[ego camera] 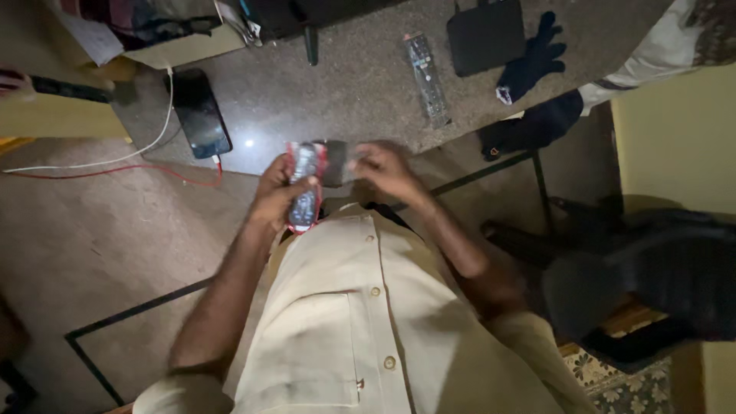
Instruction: The person unboxes a television remote by removing it from its plastic wrapper and wiping it with a cloth before lifting the television itself.
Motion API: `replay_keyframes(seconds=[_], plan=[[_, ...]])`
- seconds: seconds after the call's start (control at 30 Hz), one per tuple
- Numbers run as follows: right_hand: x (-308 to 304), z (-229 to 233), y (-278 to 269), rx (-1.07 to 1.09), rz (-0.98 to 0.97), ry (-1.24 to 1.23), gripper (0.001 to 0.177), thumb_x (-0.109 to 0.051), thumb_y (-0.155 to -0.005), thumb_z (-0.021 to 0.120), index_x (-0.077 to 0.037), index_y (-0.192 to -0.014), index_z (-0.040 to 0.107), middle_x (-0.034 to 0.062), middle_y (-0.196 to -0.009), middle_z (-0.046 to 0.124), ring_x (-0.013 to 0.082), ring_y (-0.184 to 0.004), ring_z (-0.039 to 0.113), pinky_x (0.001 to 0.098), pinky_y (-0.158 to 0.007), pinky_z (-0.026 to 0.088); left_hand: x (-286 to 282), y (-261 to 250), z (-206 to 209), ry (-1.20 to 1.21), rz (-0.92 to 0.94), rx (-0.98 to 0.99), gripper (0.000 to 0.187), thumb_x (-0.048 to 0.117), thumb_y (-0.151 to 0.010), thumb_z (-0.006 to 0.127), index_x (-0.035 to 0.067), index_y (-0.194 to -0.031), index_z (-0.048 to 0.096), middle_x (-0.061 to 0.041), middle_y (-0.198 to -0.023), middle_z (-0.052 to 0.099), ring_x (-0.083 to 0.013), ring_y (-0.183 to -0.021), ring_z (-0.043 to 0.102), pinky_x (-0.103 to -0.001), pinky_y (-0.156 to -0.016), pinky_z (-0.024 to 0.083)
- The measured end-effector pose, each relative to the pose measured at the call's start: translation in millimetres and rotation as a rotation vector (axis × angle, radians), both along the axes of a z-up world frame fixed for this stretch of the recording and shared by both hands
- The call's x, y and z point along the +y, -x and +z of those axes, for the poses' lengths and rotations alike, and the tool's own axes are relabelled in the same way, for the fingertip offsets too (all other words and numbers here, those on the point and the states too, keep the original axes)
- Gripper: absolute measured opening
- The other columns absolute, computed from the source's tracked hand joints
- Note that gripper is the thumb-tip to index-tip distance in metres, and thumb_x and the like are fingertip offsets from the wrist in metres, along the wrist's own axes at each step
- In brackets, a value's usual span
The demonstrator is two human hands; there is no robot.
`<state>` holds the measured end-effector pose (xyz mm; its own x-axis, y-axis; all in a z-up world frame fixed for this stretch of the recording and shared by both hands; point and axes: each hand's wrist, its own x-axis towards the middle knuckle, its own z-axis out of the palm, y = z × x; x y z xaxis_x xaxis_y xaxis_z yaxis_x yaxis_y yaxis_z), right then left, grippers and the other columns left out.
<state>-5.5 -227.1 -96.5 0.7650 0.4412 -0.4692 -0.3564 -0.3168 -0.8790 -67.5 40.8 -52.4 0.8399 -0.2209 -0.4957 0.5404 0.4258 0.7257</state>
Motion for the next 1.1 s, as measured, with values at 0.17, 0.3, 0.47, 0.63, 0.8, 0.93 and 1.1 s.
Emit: replay_keyframes(seconds=[0.17, 0.3, 0.47, 0.63, 0.8, 0.93, 1.1], plan=[[-45.5, -43.3, -57.7, -0.657, -0.118, 0.52, 0.017, -0.013, -0.094, 0.071, -0.004, -0.107, 0.074, 0.0173, -0.109, 0.074, 0.0318, -0.097, 0.072, 0.0384, -0.086, 0.057, 27.6, 12.3, -13.1, 0.135, 0.423, 0.077, 0.043, -0.002, -0.089, 0.077, 0.007, -0.127, 0.06, -0.006, -0.118, 0.071, -0.0149, -0.101, 0.068, -0.031, -0.087, 0.057], [-45.3, -57.4, -94.2, -0.734, -0.161, 0.598, 0.035, -0.009, -0.088, 0.067, 0.001, -0.122, 0.069, 0.0261, -0.11, 0.07, 0.0426, -0.1, 0.067, 0.0472, -0.088, 0.055, 31.6, 23.4, -13.5, 0.098, 0.472, 0.068, 0.041, -0.001, -0.09, 0.074, 0.009, -0.127, 0.059, -0.004, -0.118, 0.07, -0.0133, -0.101, 0.066, -0.031, -0.089, 0.056], [-30.4, -67.0, -119.9, -0.843, -0.099, 0.65, 0.036, -0.007, -0.088, 0.064, -0.001, -0.123, 0.068, 0.0261, -0.113, 0.07, 0.0431, -0.107, 0.067, 0.0466, -0.094, 0.055, 42.1, 31.9, -19.5, 0.186, 0.517, 0.112, 0.031, 0.01, -0.097, 0.063, 0.009, -0.128, 0.06, -0.004, -0.118, 0.071, -0.0127, -0.102, 0.068, -0.031, -0.091, 0.056], [-12.1, -65.0, -142.2, -1.065, -0.093, 0.638, 0.039, -0.009, -0.086, 0.07, 0.007, -0.121, 0.065, 0.0316, -0.113, 0.066, 0.0481, -0.104, 0.063, 0.0498, -0.093, 0.052, 54.0, 39.6, -33.7, 0.201, 0.552, 0.098, 0.023, 0.009, -0.104, 0.064, 0.007, -0.127, 0.06, -0.005, -0.115, 0.069, -0.014, -0.097, 0.065, -0.033, -0.087, 0.055], [-21.3, -85.0, -155.9, -0.812, 0.016, 0.715, 0.009, -0.003, -0.094, 0.07, -0.004, -0.102, 0.071, 0.0202, -0.105, 0.071, 0.0403, -0.104, 0.068, 0.0464, -0.089, 0.055, 64.7, 39.7, -23.3, 0.21, 0.58, 0.146, 0.027, 0.009, -0.098, 0.063, 0.011, -0.124, 0.06, -0.003, -0.112, 0.07, -0.0133, -0.095, 0.066, -0.033, -0.085, 0.056], [-29.6, -72.2, -139.5, -0.681, 0.066, 0.544, 0.014, -0.003, -0.091, 0.066, -0.005, -0.104, 0.072, 0.0181, -0.103, 0.07, 0.0351, -0.093, 0.071, 0.0428, -0.082, 0.058, 69.9, 38.1, -17.1, 0.273, 0.585, 0.099, 0.025, 0.01, -0.101, 0.064, 0.009, -0.125, 0.057, -0.005, -0.111, 0.069, -0.0168, -0.095, 0.066, -0.038, -0.084, 0.058], [-21.0, -46.3, -117.1, -0.873, 0.115, 0.457, 0.018, -0.009, -0.09, 0.071, -0.004, -0.107, 0.071, 0.02, -0.106, 0.069, 0.0375, -0.099, 0.066, 0.0473, -0.086, 0.055, 67.5, 26.4, -15.3, 0.252, 0.551, 0.116, 0.031, 0.009, -0.1, 0.062, 0.006, -0.131, 0.057, -0.009, -0.123, 0.071, -0.0161, -0.107, 0.068, -0.034, -0.094, 0.056]])
